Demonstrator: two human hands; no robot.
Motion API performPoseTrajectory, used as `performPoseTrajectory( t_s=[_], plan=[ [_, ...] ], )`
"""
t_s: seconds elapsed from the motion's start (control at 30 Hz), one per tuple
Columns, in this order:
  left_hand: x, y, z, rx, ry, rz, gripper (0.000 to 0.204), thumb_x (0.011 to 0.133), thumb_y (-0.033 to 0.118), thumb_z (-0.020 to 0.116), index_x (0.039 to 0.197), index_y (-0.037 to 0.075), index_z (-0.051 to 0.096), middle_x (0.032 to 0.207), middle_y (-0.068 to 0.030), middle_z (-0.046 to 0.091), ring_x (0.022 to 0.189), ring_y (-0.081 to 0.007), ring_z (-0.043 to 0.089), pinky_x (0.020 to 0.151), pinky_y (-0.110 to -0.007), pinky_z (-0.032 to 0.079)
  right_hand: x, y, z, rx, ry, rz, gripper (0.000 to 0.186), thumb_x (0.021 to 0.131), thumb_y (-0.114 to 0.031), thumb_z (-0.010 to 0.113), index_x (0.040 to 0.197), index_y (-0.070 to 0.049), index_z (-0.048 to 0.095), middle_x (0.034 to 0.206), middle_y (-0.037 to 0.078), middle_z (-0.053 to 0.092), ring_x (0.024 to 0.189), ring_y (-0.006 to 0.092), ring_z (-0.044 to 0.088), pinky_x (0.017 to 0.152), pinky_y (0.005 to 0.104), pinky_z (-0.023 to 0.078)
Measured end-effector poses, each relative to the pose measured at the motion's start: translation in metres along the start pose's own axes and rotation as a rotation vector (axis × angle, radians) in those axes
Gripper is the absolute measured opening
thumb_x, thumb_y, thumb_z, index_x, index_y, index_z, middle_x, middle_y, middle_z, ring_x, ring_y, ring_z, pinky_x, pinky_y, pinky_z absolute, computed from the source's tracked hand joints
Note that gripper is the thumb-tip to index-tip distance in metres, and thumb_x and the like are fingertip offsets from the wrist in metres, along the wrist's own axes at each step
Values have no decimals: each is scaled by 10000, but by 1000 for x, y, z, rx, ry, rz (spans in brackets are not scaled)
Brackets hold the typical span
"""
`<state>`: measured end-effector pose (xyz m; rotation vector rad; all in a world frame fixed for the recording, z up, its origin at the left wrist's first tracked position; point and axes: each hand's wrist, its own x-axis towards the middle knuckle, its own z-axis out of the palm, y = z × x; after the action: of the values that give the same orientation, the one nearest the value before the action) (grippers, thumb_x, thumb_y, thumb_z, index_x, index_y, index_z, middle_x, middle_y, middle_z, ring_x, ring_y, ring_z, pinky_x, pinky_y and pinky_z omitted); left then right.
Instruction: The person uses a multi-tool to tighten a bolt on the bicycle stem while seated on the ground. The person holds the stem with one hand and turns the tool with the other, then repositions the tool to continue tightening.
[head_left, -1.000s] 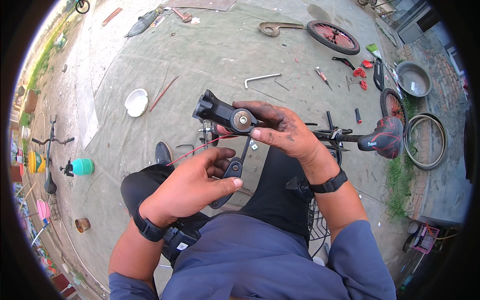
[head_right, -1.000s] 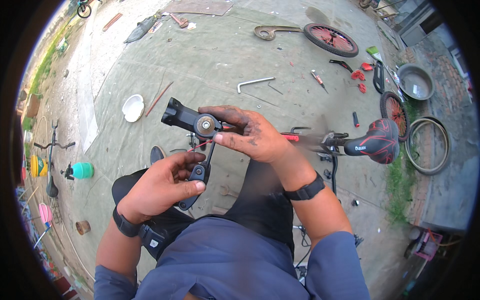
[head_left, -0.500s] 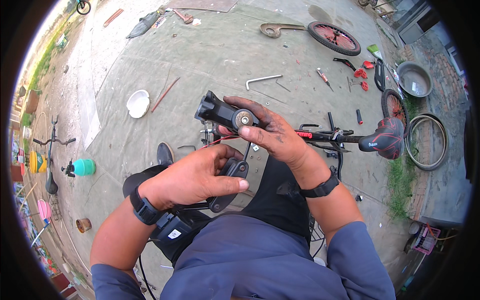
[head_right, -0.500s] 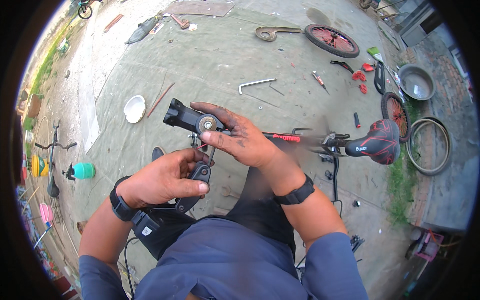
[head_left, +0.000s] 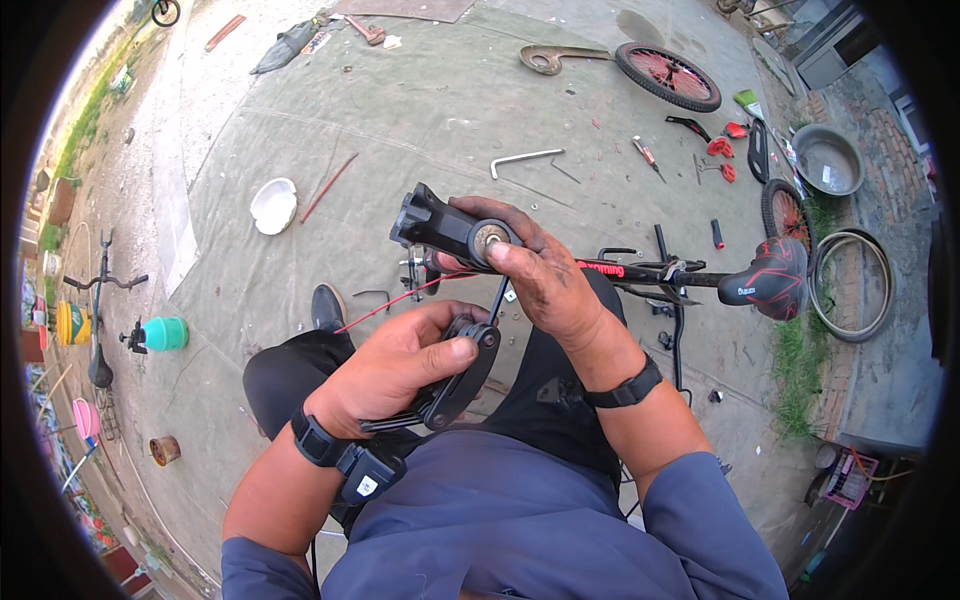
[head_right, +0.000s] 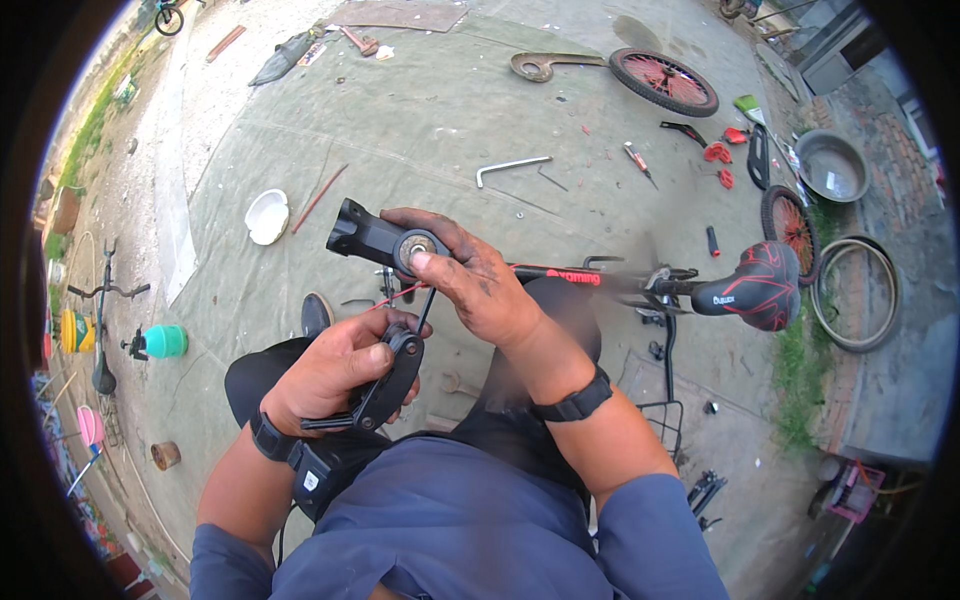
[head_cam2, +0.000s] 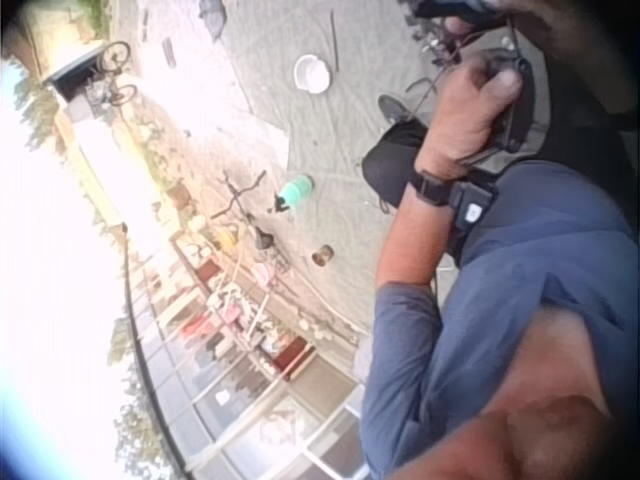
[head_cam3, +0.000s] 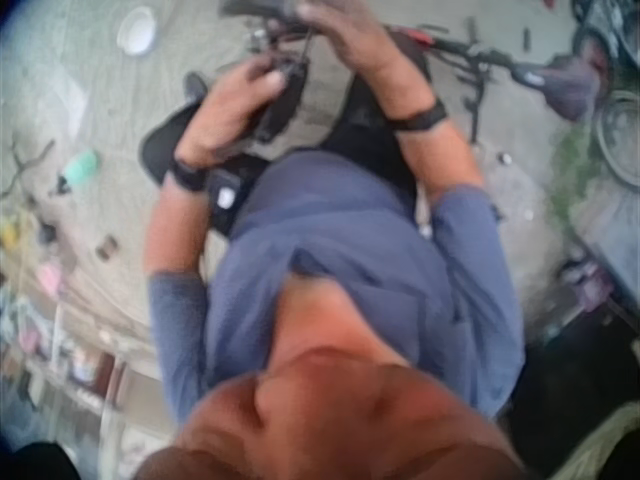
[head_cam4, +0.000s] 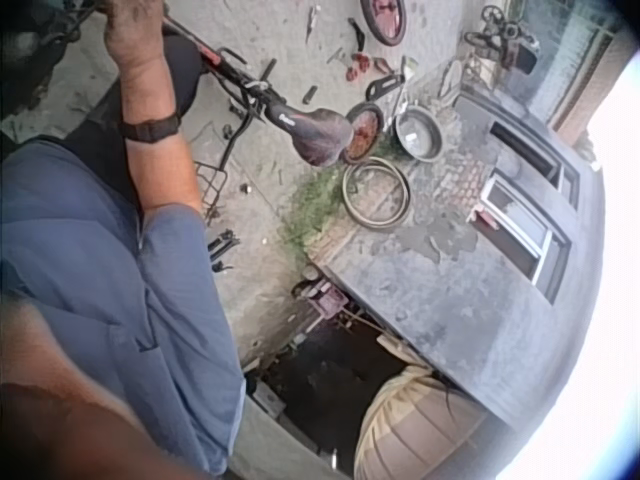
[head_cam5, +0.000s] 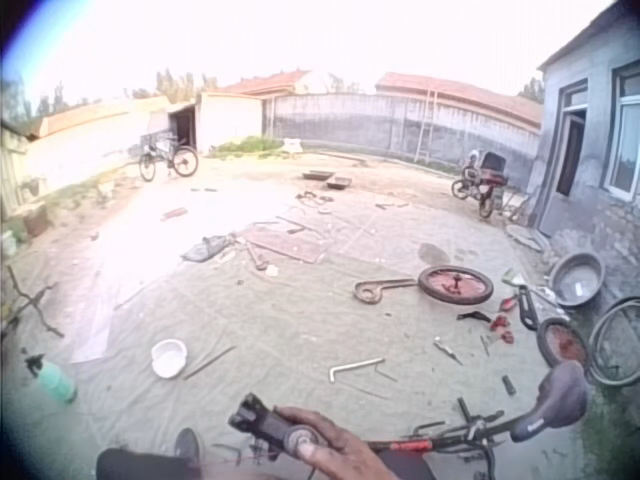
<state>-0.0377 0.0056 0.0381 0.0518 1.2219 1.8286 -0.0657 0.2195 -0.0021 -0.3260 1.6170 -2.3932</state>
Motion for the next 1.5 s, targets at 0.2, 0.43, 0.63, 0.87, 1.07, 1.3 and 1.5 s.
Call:
performPoseTrajectory(
  t_s=[0.2,0.43,0.63,0.87,1.07,1.3,1.5],
  plan=[
    [0,-26,-3,-458,-32,41,486,1018,233,657,1393,-16,472,1093,-159,696,862,-247,762,701,-344,650,-1,12,-3,-6,-3,-56,568,1052,-393,556,1500,-48,517,1321,89,601,1173,168,551,1047,339,437],
    [0,-34,5,-569,-51,88,530,972,156,677,1399,-38,431,1205,-232,612,1016,-374,733,753,-445,676,-2,17,-5,35,-7,-65,561,1054,-393,563,1502,-56,523,1394,103,576,1238,185,538,1069,351,427],
    [0,-32,10,-599,-44,103,511,970,133,681,1390,-31,440,1249,-282,614,1008,-370,738,748,-432,676,-2,17,-6,81,-9,-68,556,1046,-394,587,1488,-59,543,1428,111,565,1286,198,528,1097,367,416],
    [1,-33,10,-607,-50,112,490,969,115,679,1379,-28,452,1232,-278,626,988,-350,741,746,-418,672,-2,17,-5,106,-7,-62,559,1044,-401,593,1478,-52,551,1426,103,571,1285,194,529,1105,365,413],
    [-9,-8,34,-48,259,134,418,972,38,647,1346,-32,474,1191,-198,642,1025,-290,731,813,-371,640,-3,15,-4,71,4,-58,560,1045,-410,589,1471,-48,558,1395,93,590,1254,182,543,1096,355,417],
    [-14,-8,24,-397,142,103,465,997,114,484,1429,-54,447,1212,-228,650,1061,-321,719,877,-398,617,-3,16,-6,87,-6,-51,581,1040,-416,600,1484,-46,541,1368,90,599,1212,179,564,1065,347,440],
    [-10,-23,26,-703,70,127,478,1013,174,456,1445,-30,464,1255,-224,650,1128,-352,683,910,-450,606,-2,17,-6,91,-20,-50,590,1038,-425,602,1489,-49,538,1344,87,602,1144,165,585,1025,339,465]
  ],
)
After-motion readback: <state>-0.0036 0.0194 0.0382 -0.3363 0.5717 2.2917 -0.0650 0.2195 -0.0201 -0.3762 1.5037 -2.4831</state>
